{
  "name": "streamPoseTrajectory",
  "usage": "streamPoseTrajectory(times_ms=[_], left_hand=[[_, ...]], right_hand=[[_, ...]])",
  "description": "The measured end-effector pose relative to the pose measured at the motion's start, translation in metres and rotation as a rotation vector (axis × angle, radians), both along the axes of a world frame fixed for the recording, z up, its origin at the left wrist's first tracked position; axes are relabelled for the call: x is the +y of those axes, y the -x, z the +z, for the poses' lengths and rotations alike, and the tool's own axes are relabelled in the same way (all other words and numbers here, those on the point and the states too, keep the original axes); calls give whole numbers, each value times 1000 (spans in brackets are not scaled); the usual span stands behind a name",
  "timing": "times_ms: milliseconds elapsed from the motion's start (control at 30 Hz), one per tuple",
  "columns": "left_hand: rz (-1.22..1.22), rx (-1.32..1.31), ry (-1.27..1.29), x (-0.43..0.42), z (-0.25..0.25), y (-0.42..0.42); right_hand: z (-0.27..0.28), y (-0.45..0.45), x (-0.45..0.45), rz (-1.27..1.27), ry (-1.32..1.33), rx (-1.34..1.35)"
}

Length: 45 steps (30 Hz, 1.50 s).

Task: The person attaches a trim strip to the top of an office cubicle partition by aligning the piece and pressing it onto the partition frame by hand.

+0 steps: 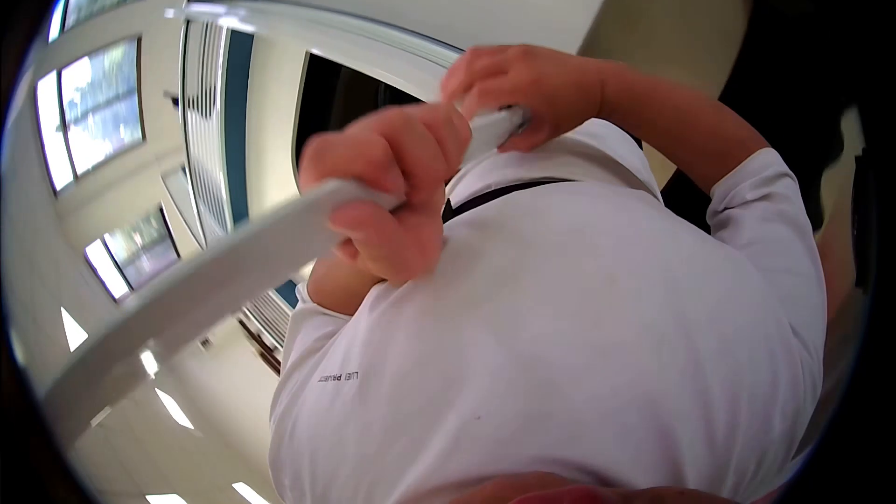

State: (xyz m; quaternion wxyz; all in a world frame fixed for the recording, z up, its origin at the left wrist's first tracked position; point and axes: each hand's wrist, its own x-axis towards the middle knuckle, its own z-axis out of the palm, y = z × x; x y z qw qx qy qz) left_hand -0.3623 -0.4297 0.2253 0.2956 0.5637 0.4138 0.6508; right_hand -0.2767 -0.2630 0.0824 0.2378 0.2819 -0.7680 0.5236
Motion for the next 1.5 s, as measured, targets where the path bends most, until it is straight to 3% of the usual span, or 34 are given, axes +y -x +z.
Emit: streamPoseTrajectory(times_ms=[67,133,233,367,733,867,1000,1200,1267,1367,1500], left_hand=[[-60,-32,18,-2,-1,5],[-61,-17,-3,1,-1,7],[-95,-117,-33,9,-7,12],[-171,-97,-55,16,-8,24],[-37,-32,-123,33,-1,12],[-32,-100,-114,37,-16,40],[-32,-57,-85,33,-17,38],[-155,96,-96,40,-13,42],[-165,31,-80,40,-14,44],[-308,211,-180,51,-14,53],[-383,257,-247,64,-14,52]], right_hand=[[-12,-33,-25,-374,57,-45],[-22,-56,-54,-547,217,-182],[-42,-64,-91,-865,227,-119],[-39,-55,-112,-1050,265,-101],[-4,-57,-76,-929,122,-307],[-11,-37,-71,-883,-29,-395],[-28,-31,-73,-905,13,-331],[-11,-39,-85,-941,83,-308],[-13,-40,-89,-946,84,-362],[-20,-37,-90,-964,149,-323],[-21,-37,-96,-995,99,-364]])
